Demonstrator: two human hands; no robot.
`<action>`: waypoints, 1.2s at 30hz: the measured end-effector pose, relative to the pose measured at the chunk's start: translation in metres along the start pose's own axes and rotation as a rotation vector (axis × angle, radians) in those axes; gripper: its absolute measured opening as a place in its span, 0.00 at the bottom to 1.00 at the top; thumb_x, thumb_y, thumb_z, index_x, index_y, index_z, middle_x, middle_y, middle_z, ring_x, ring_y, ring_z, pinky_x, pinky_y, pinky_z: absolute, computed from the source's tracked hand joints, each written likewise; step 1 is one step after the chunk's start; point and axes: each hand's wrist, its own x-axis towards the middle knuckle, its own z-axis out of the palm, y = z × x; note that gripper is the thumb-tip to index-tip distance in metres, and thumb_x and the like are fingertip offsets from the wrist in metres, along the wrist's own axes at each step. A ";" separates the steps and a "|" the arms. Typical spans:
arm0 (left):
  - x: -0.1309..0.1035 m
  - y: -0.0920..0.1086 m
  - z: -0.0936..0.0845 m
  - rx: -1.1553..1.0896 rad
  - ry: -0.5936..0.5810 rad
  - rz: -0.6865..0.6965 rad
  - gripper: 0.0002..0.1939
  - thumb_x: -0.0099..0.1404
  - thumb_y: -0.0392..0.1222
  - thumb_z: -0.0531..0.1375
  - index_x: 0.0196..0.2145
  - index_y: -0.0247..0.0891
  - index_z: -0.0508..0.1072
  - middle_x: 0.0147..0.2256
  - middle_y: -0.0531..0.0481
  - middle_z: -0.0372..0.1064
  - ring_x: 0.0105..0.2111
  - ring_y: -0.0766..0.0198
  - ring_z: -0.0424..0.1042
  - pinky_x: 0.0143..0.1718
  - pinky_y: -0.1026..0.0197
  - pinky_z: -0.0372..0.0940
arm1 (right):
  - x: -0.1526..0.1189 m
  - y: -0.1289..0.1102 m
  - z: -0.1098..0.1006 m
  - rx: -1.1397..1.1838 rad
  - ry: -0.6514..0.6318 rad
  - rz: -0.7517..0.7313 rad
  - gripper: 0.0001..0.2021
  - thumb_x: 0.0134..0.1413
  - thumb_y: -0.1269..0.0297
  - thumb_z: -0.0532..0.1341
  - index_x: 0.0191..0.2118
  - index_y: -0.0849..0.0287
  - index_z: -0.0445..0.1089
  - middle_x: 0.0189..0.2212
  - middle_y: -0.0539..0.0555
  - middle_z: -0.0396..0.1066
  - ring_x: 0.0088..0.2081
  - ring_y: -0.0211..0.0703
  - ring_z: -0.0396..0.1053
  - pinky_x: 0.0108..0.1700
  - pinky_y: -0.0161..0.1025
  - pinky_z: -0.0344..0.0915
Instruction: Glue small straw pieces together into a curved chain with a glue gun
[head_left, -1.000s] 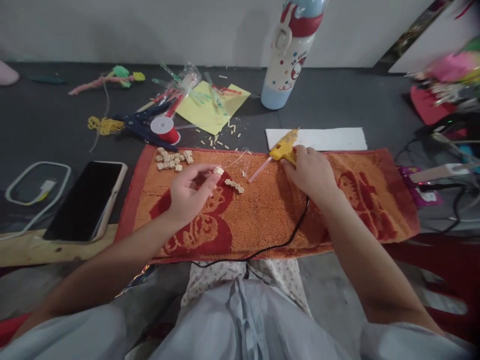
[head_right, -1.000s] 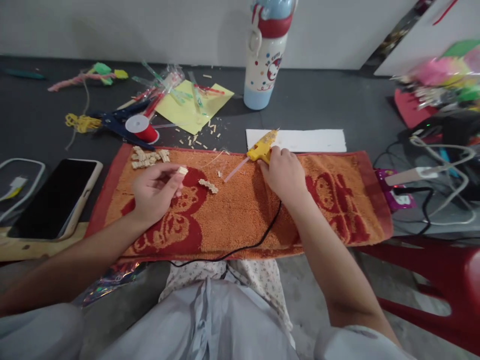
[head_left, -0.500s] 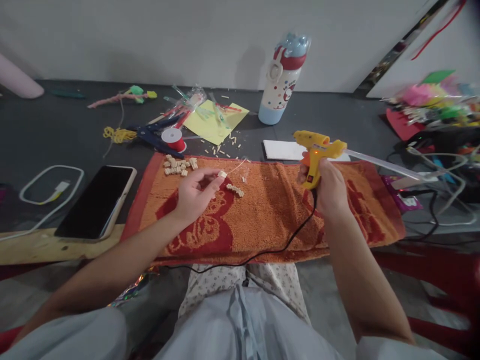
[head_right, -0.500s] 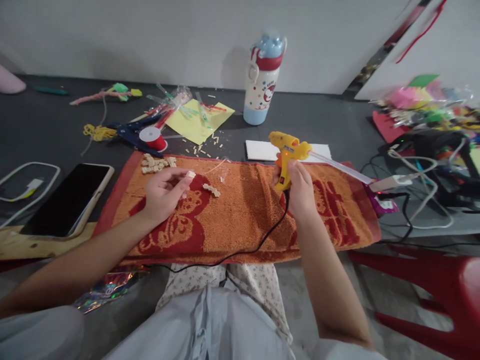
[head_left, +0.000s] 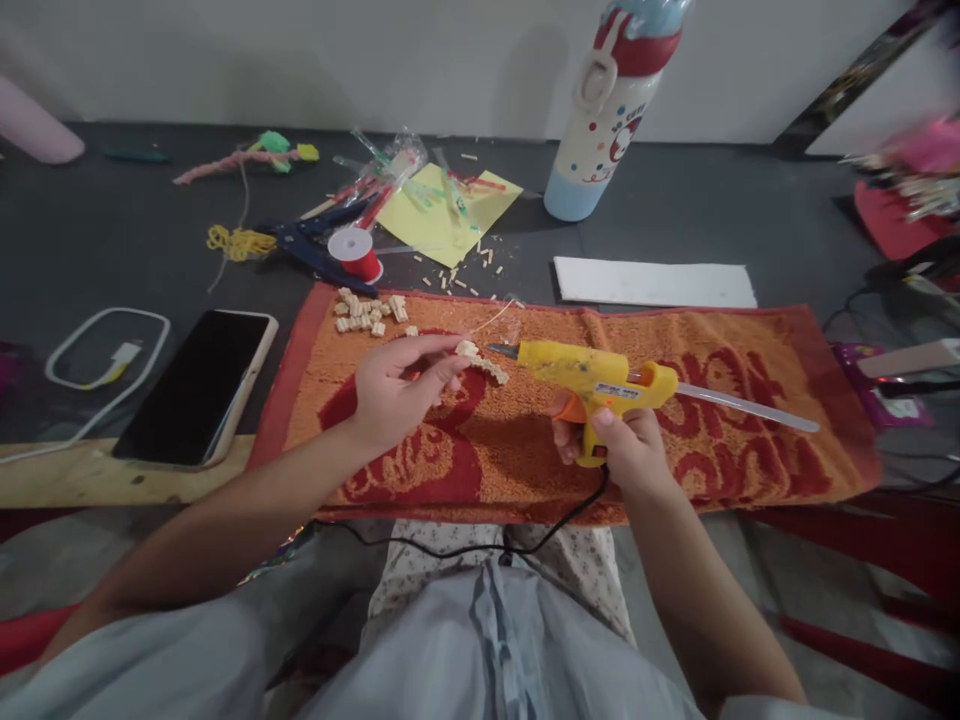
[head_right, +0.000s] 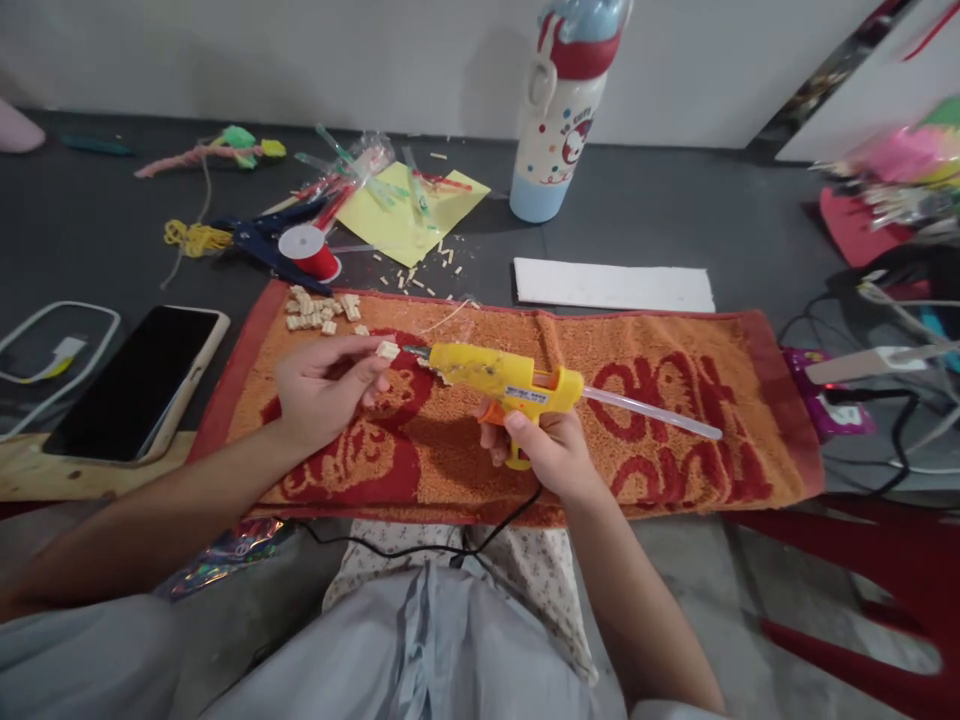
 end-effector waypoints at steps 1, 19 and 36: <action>0.000 0.000 0.000 0.014 0.006 -0.017 0.14 0.61 0.54 0.66 0.37 0.40 0.81 0.20 0.54 0.74 0.14 0.73 0.66 0.12 0.71 0.59 | -0.001 0.000 0.000 -0.004 -0.005 0.005 0.23 0.52 0.39 0.62 0.31 0.58 0.70 0.21 0.53 0.71 0.19 0.40 0.67 0.20 0.38 0.65; -0.003 0.001 -0.001 0.108 -0.026 -0.021 0.12 0.61 0.52 0.67 0.36 0.42 0.81 0.25 0.53 0.76 0.18 0.71 0.70 0.19 0.67 0.67 | -0.002 0.002 0.000 -0.090 0.010 -0.003 0.23 0.55 0.40 0.62 0.30 0.58 0.73 0.23 0.55 0.73 0.20 0.40 0.68 0.21 0.37 0.65; -0.003 0.002 -0.003 0.128 -0.054 -0.025 0.12 0.62 0.52 0.66 0.38 0.42 0.81 0.24 0.54 0.75 0.18 0.72 0.70 0.19 0.68 0.66 | -0.004 0.006 -0.004 -0.099 -0.037 0.001 0.23 0.58 0.40 0.59 0.30 0.57 0.73 0.24 0.54 0.71 0.22 0.40 0.68 0.22 0.38 0.66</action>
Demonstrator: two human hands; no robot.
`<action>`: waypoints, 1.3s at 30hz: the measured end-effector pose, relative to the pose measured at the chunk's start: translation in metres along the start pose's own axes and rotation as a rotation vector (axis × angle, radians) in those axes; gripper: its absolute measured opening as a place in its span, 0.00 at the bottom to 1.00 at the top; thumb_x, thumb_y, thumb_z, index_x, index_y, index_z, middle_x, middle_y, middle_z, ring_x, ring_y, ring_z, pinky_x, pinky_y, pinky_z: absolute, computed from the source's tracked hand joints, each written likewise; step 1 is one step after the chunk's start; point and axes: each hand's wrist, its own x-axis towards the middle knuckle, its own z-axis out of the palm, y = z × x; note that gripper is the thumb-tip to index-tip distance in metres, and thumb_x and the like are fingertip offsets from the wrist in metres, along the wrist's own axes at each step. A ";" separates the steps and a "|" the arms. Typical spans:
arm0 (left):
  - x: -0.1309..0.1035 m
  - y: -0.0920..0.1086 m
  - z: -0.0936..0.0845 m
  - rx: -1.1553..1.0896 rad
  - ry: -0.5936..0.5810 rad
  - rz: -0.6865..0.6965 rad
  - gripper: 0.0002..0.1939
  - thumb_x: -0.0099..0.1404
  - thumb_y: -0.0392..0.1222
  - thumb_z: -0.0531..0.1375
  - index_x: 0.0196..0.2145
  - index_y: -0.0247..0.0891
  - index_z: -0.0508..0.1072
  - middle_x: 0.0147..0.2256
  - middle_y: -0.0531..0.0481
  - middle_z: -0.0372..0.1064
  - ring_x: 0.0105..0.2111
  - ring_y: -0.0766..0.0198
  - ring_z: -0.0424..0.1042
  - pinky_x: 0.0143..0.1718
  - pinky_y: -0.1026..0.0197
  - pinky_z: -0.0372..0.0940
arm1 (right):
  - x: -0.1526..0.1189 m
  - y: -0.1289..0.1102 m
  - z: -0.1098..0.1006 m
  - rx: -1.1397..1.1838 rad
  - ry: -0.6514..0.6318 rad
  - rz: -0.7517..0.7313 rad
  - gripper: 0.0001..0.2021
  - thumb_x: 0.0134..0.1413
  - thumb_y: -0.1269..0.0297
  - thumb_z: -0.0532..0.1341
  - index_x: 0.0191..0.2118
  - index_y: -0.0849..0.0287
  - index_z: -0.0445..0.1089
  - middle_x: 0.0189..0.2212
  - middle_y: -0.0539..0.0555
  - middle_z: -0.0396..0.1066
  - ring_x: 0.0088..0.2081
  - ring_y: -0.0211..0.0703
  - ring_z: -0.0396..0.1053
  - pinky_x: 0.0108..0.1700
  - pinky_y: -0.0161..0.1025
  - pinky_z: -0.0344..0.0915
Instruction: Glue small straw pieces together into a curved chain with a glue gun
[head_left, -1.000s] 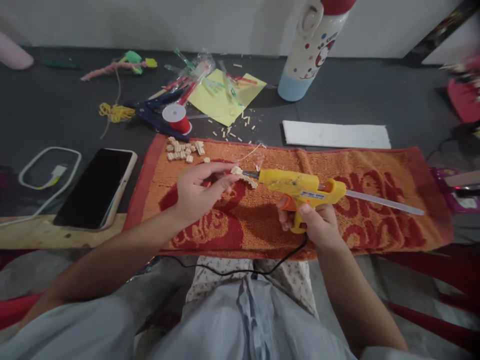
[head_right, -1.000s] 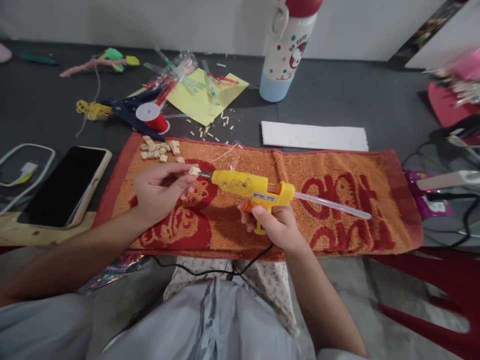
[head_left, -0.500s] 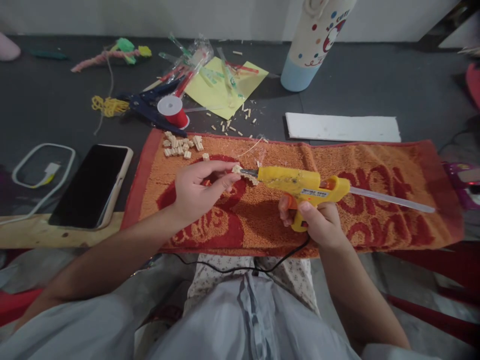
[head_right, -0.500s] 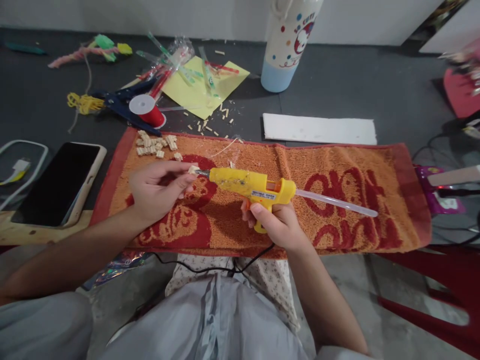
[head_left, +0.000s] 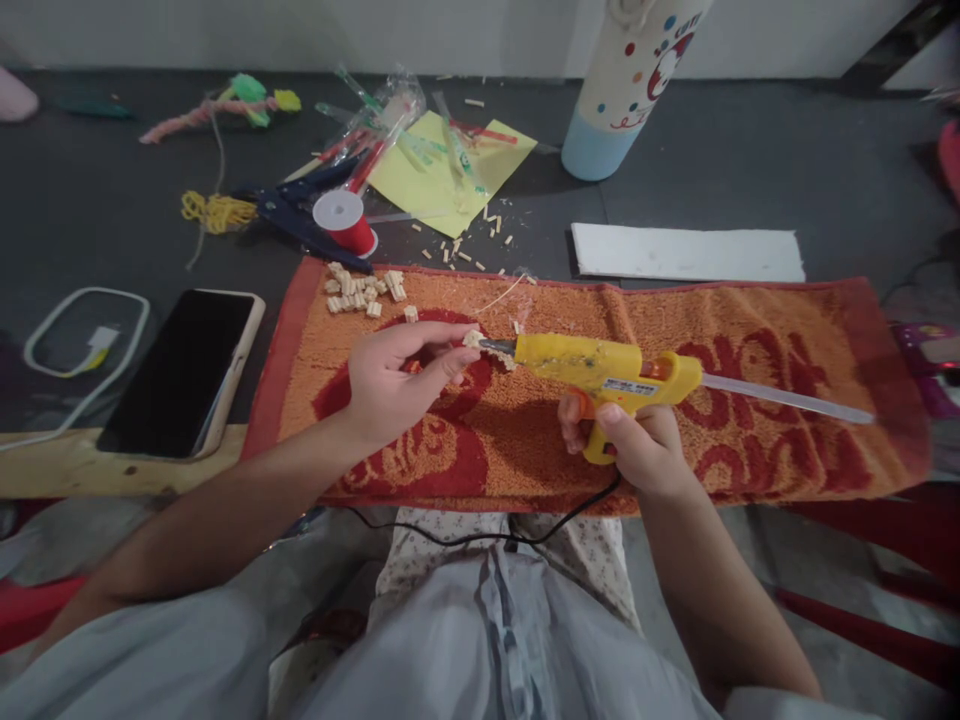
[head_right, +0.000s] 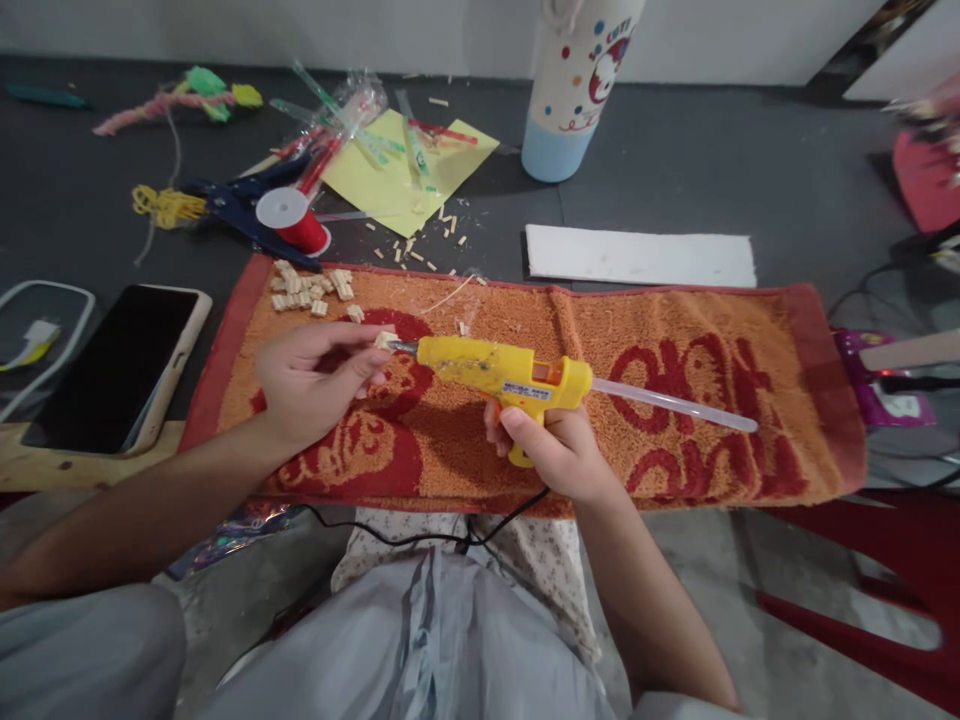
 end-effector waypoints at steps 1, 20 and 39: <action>0.000 0.000 0.000 -0.011 -0.002 0.007 0.12 0.63 0.51 0.66 0.38 0.42 0.81 0.24 0.54 0.75 0.18 0.72 0.70 0.19 0.69 0.67 | 0.000 0.000 0.000 0.000 0.002 0.001 0.23 0.58 0.40 0.59 0.30 0.57 0.73 0.23 0.54 0.71 0.22 0.40 0.68 0.22 0.38 0.66; 0.000 -0.002 0.001 0.018 0.013 0.034 0.11 0.62 0.50 0.67 0.38 0.42 0.81 0.27 0.54 0.78 0.19 0.72 0.71 0.21 0.68 0.68 | 0.001 -0.005 0.002 0.030 0.031 0.009 0.22 0.55 0.41 0.62 0.32 0.59 0.75 0.23 0.55 0.73 0.21 0.41 0.69 0.22 0.38 0.68; 0.002 -0.002 0.000 0.009 0.034 0.179 0.07 0.62 0.42 0.68 0.38 0.40 0.81 0.27 0.54 0.80 0.18 0.74 0.72 0.19 0.73 0.67 | -0.001 -0.003 0.000 0.068 0.053 0.017 0.22 0.55 0.42 0.63 0.32 0.60 0.76 0.22 0.55 0.73 0.21 0.41 0.69 0.21 0.37 0.69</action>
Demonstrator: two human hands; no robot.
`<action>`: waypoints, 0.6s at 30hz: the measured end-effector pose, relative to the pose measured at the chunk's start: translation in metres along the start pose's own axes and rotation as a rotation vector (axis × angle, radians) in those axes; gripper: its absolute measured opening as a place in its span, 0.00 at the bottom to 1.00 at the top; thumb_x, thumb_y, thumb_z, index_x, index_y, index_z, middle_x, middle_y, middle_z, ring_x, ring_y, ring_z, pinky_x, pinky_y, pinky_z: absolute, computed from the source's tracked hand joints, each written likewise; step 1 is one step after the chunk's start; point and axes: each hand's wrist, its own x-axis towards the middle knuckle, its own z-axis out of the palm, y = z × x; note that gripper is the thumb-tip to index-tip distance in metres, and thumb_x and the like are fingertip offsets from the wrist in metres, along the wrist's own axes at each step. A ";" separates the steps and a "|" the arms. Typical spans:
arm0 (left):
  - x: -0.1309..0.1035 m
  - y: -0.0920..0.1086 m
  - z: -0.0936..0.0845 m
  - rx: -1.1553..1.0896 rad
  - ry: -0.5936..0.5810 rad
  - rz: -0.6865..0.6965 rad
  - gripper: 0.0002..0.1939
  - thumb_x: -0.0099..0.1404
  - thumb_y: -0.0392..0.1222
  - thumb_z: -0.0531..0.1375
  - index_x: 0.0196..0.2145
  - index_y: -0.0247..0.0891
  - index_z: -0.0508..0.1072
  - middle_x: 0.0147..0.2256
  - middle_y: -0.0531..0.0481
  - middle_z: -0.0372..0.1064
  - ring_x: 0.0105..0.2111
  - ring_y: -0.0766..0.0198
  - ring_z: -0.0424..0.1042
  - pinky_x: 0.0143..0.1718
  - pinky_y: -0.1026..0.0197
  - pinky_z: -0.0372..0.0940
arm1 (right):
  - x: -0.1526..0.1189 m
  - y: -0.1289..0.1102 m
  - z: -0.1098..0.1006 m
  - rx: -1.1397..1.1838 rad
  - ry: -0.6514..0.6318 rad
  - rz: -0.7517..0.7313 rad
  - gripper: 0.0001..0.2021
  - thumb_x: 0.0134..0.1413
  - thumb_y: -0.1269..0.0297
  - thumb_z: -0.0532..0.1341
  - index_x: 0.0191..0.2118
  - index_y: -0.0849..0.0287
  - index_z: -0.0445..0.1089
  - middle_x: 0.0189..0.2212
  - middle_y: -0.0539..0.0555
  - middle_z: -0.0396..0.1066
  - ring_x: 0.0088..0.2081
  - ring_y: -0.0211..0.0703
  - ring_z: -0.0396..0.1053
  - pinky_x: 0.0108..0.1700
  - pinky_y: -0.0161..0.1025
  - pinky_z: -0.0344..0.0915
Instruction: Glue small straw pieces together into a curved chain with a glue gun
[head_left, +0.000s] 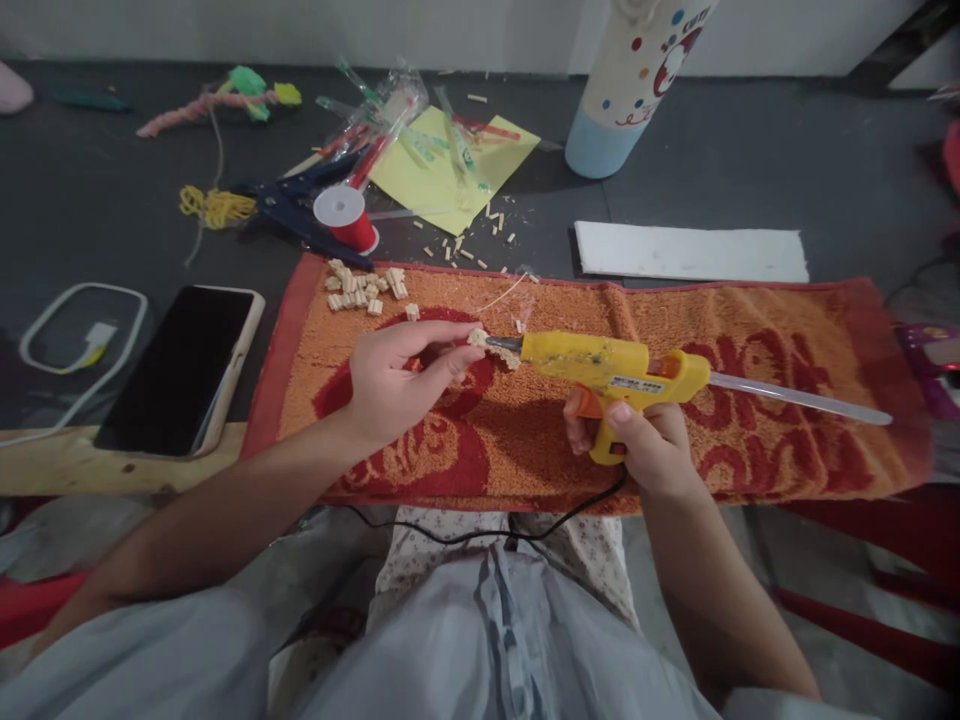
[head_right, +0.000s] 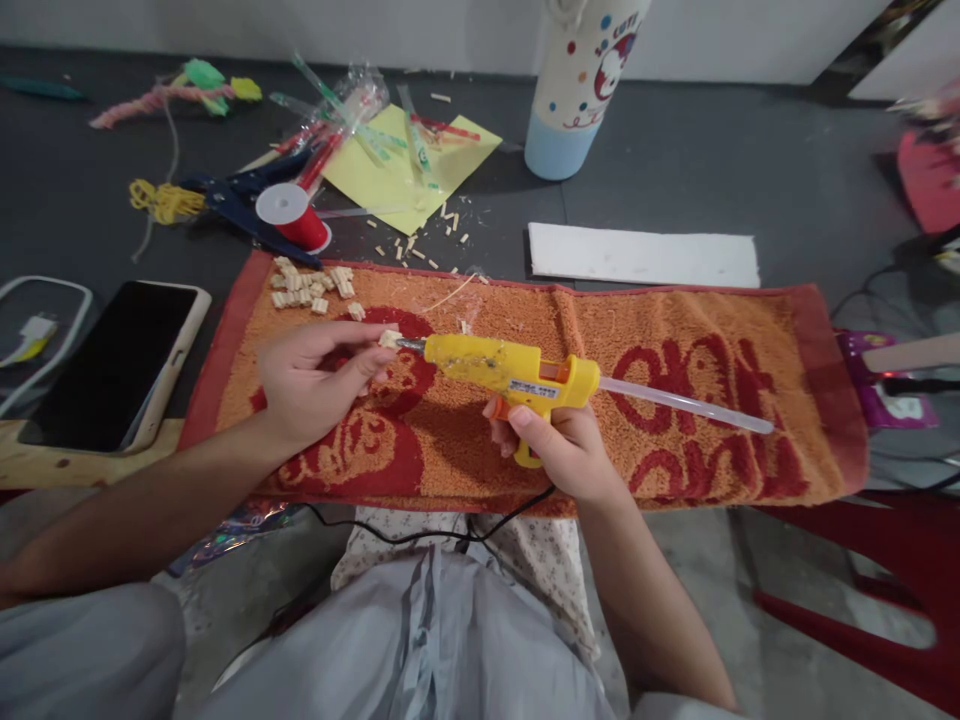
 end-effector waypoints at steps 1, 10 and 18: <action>0.000 0.000 0.000 -0.007 0.000 -0.016 0.07 0.62 0.42 0.68 0.39 0.40 0.81 0.27 0.54 0.79 0.18 0.74 0.72 0.20 0.72 0.67 | 0.000 0.000 0.000 0.003 -0.001 -0.004 0.22 0.55 0.42 0.63 0.33 0.60 0.76 0.22 0.55 0.73 0.21 0.40 0.69 0.21 0.37 0.69; -0.002 0.002 -0.001 0.054 -0.029 -0.107 0.10 0.63 0.48 0.66 0.39 0.40 0.81 0.26 0.54 0.78 0.18 0.72 0.72 0.21 0.70 0.68 | -0.001 0.001 -0.001 0.006 0.000 -0.010 0.21 0.55 0.43 0.63 0.33 0.61 0.76 0.22 0.55 0.73 0.20 0.40 0.69 0.21 0.37 0.68; -0.002 0.003 0.000 0.027 -0.038 -0.179 0.12 0.64 0.50 0.65 0.38 0.39 0.81 0.26 0.53 0.77 0.18 0.72 0.70 0.19 0.69 0.66 | 0.000 0.000 0.001 0.006 0.016 -0.042 0.19 0.58 0.45 0.62 0.32 0.59 0.74 0.22 0.53 0.72 0.21 0.39 0.69 0.21 0.37 0.67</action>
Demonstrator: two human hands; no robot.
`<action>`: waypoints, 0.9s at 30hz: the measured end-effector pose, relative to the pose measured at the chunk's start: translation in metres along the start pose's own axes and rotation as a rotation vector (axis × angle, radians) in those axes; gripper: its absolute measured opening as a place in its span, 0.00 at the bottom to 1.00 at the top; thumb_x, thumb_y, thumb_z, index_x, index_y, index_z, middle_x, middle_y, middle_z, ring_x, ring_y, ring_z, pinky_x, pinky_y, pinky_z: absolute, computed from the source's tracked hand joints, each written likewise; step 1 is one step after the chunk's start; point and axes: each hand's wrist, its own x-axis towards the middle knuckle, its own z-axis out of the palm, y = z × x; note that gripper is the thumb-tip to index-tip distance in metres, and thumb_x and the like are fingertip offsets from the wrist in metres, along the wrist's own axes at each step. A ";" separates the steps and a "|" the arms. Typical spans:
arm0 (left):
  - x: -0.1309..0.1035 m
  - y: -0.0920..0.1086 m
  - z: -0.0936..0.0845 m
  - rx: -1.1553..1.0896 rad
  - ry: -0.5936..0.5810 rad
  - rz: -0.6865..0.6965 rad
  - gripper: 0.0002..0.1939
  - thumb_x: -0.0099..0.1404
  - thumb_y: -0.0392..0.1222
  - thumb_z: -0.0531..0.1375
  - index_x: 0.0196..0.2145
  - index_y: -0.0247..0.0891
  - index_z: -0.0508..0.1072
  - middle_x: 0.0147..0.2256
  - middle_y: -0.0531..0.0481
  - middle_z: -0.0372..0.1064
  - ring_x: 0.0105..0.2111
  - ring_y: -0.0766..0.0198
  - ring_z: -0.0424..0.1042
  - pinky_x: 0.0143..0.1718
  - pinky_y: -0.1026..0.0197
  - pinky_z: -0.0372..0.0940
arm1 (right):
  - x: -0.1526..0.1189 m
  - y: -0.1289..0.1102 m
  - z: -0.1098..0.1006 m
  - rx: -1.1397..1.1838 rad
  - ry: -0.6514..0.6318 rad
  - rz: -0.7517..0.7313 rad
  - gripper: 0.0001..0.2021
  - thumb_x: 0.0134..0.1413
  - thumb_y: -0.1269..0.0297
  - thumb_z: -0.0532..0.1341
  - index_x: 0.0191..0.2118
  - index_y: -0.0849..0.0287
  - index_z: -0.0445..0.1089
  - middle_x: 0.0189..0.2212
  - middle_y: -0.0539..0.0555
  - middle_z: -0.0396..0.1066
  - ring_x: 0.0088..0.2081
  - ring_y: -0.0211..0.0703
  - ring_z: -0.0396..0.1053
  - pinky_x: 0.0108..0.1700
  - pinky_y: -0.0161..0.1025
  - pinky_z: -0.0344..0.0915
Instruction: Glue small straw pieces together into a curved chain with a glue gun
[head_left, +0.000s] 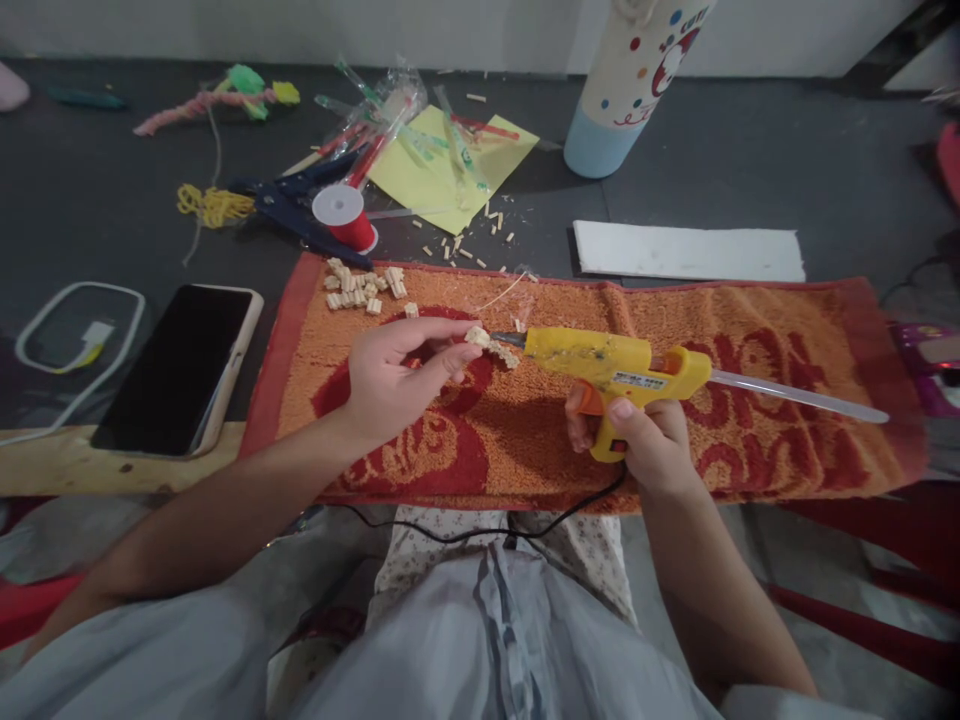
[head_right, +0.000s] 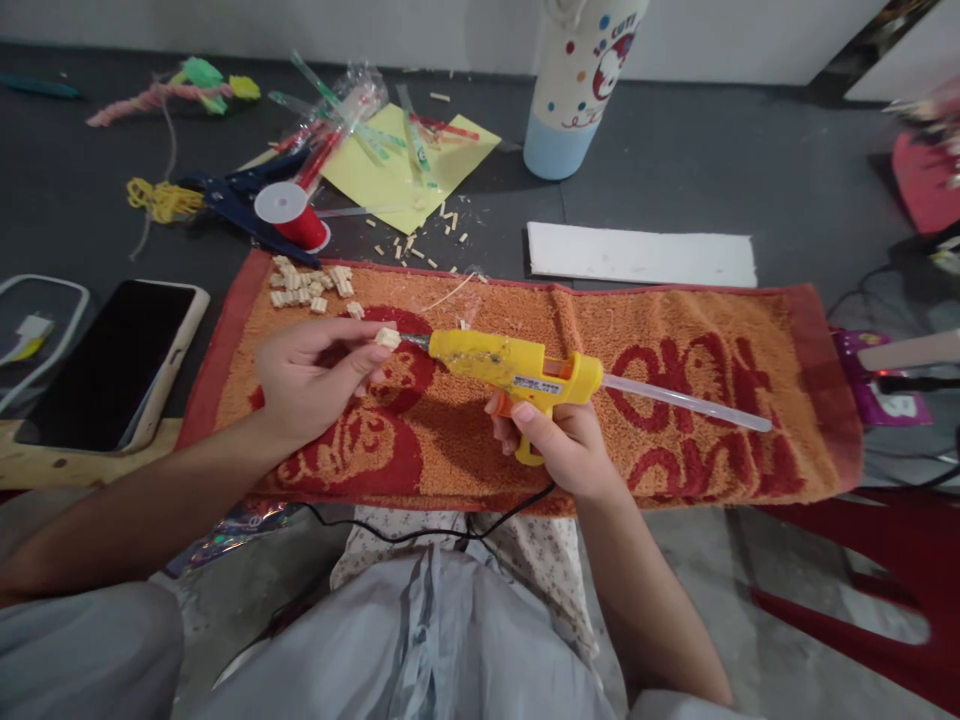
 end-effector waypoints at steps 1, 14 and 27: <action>0.001 0.001 0.000 -0.008 0.002 -0.012 0.12 0.63 0.50 0.65 0.38 0.39 0.81 0.25 0.53 0.77 0.18 0.72 0.70 0.19 0.69 0.65 | 0.000 0.000 0.000 0.000 0.000 -0.006 0.19 0.58 0.45 0.62 0.32 0.59 0.74 0.22 0.53 0.72 0.21 0.39 0.68 0.21 0.37 0.67; 0.005 0.006 -0.001 -0.012 -0.005 -0.081 0.12 0.60 0.50 0.67 0.36 0.39 0.81 0.26 0.51 0.78 0.18 0.71 0.71 0.19 0.68 0.66 | 0.036 -0.038 -0.070 -1.215 0.343 -0.105 0.17 0.60 0.42 0.57 0.40 0.50 0.70 0.34 0.57 0.76 0.35 0.54 0.73 0.37 0.48 0.65; 0.018 -0.012 -0.010 0.063 -0.032 -0.020 0.12 0.62 0.52 0.67 0.36 0.41 0.81 0.24 0.52 0.77 0.18 0.70 0.70 0.18 0.67 0.64 | 0.070 -0.057 -0.078 -1.916 0.084 -0.270 0.14 0.56 0.55 0.66 0.42 0.61 0.71 0.34 0.65 0.74 0.36 0.57 0.71 0.35 0.45 0.61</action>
